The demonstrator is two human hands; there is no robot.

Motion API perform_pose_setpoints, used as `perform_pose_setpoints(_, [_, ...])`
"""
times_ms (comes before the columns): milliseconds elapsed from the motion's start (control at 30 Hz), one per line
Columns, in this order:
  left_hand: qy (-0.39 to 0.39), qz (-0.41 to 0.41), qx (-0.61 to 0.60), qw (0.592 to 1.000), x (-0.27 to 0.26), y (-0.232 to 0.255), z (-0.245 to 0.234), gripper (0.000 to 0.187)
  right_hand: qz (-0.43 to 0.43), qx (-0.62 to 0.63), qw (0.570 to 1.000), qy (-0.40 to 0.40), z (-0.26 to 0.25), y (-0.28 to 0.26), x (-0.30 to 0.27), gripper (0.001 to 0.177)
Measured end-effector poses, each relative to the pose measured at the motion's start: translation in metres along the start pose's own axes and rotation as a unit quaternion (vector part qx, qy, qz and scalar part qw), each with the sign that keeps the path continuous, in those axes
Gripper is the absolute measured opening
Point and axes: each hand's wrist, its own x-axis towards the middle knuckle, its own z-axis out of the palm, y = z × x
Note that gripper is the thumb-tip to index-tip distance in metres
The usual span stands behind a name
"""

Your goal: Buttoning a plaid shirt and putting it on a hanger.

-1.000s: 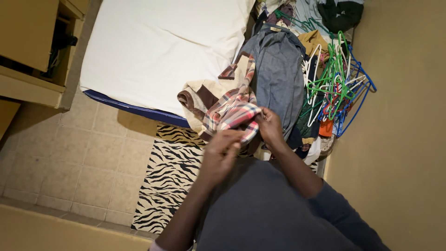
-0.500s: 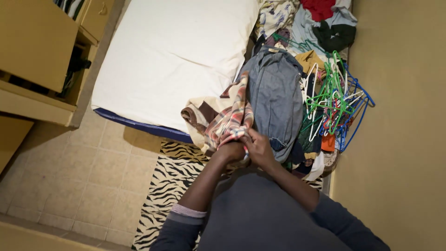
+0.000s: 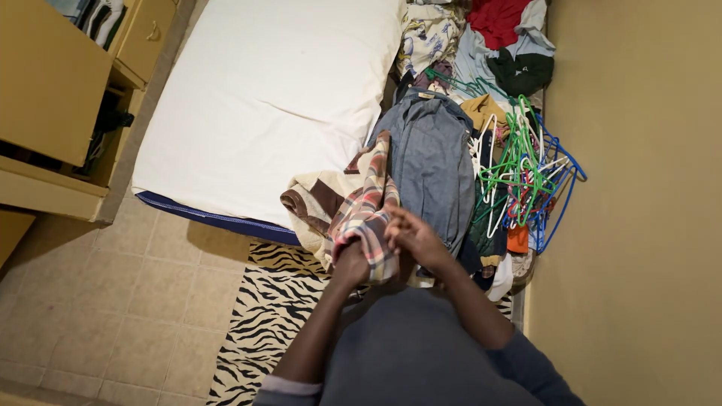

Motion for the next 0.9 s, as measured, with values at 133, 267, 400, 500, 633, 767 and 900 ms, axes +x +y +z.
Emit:
perform_pose_setpoints(133, [-0.023,0.115,-0.052,0.992,-0.032,0.02,-0.023,0.043,-0.088,-0.162,0.982,0.046,-0.008,-0.003,0.008,0.068])
perform_pose_setpoints(267, [-0.008,0.213,0.112,0.971,-0.034,0.014,-0.018,0.029,-0.237,-0.396,0.883,0.084,-0.007,0.027,0.028,0.046])
perform_pose_setpoints(400, [0.14,0.253,0.02,0.957,-0.066,0.043,-0.058,0.014,-0.153,-0.405,0.859,0.271,-0.021,0.025,0.065,0.026])
perform_pose_setpoints(500, [0.265,0.243,-0.156,0.92,-0.106,0.062,-0.117,0.019,-0.199,-0.465,0.774,0.38,-0.056,-0.011,0.1,0.021])
perform_pose_setpoints(633, [0.335,0.338,-0.141,0.868,-0.128,0.07,-0.127,0.026,-0.257,-0.457,0.752,0.4,-0.045,-0.107,0.118,0.016])
perform_pose_setpoints(767, [0.203,0.259,-0.217,0.919,-0.091,0.038,-0.086,0.028,-0.252,-0.376,0.826,0.337,-0.058,-0.091,0.126,0.028])
perform_pose_setpoints(900, [0.061,0.24,-0.348,0.904,-0.052,0.022,-0.038,0.033,-0.004,-0.146,0.973,0.18,-0.02,-0.103,0.055,0.052])
